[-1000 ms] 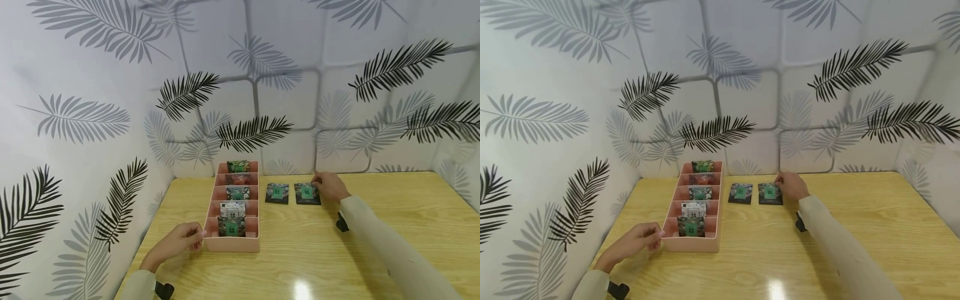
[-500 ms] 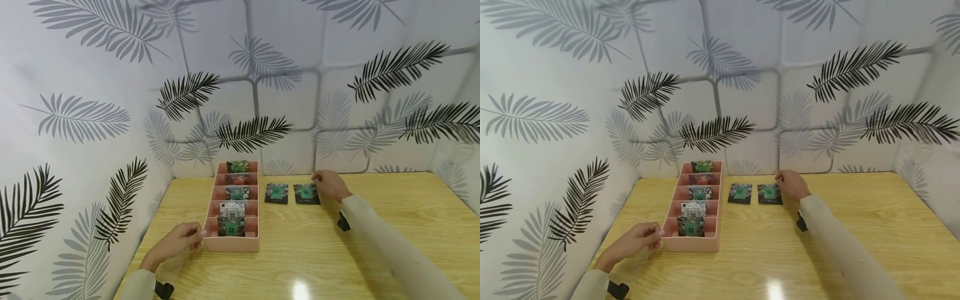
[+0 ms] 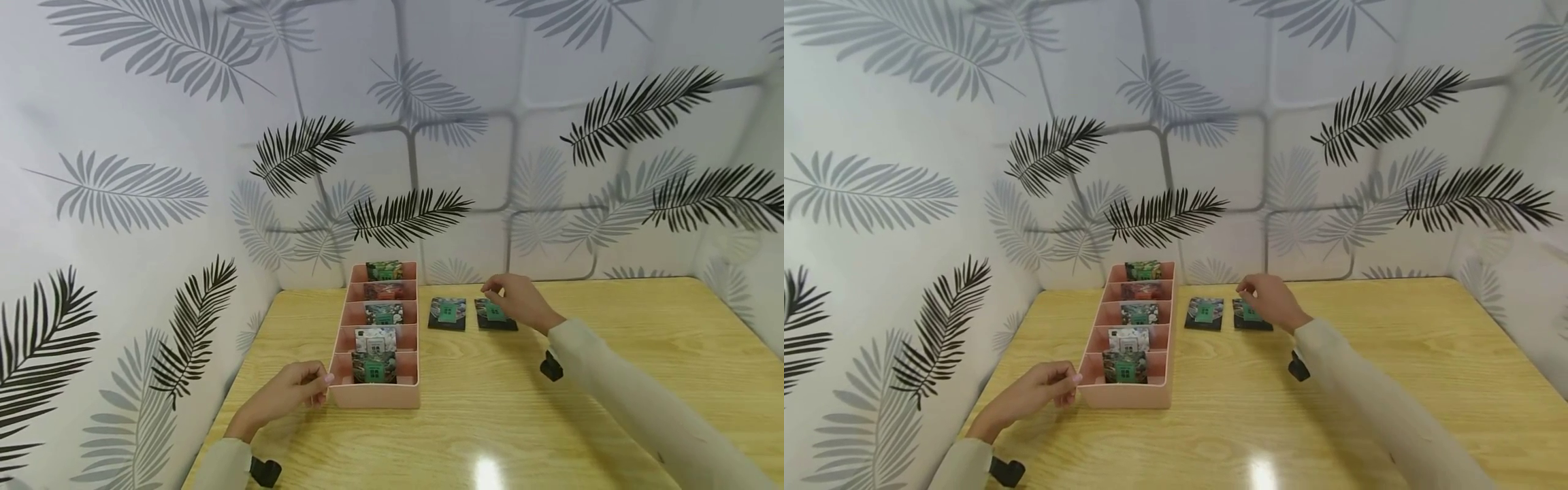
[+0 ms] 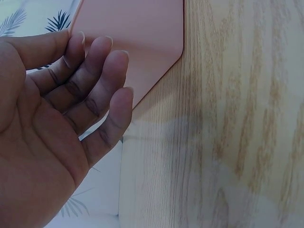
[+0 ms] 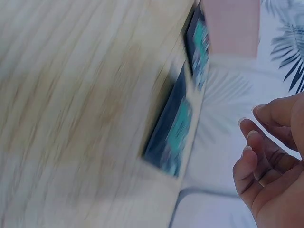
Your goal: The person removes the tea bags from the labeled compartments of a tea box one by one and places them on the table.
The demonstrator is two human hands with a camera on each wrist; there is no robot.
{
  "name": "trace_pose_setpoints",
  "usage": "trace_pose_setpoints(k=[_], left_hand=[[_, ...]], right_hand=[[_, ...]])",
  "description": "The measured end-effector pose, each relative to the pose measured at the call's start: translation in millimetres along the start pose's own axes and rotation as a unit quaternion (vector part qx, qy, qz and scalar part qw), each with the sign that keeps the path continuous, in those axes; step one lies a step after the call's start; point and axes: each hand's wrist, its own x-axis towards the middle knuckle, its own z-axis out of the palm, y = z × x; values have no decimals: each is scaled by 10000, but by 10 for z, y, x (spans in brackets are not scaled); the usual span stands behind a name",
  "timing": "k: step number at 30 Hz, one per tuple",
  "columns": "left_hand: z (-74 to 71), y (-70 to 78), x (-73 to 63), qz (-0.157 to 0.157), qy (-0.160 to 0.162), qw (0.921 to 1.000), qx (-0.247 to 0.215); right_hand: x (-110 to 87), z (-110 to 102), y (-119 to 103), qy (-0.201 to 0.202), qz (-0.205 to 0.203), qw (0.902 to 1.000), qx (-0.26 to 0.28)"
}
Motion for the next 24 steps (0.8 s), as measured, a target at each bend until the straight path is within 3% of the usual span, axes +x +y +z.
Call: trace_pose_setpoints(k=[10,24], left_hand=[[0,-7,-1,-14,8,10000,-67],[1,6,-10,28,-7,10000,-12]], right_hand=[[0,39,-427,10,-584,9980,232],[-87,226,-806,-273,-862,9945,519]])
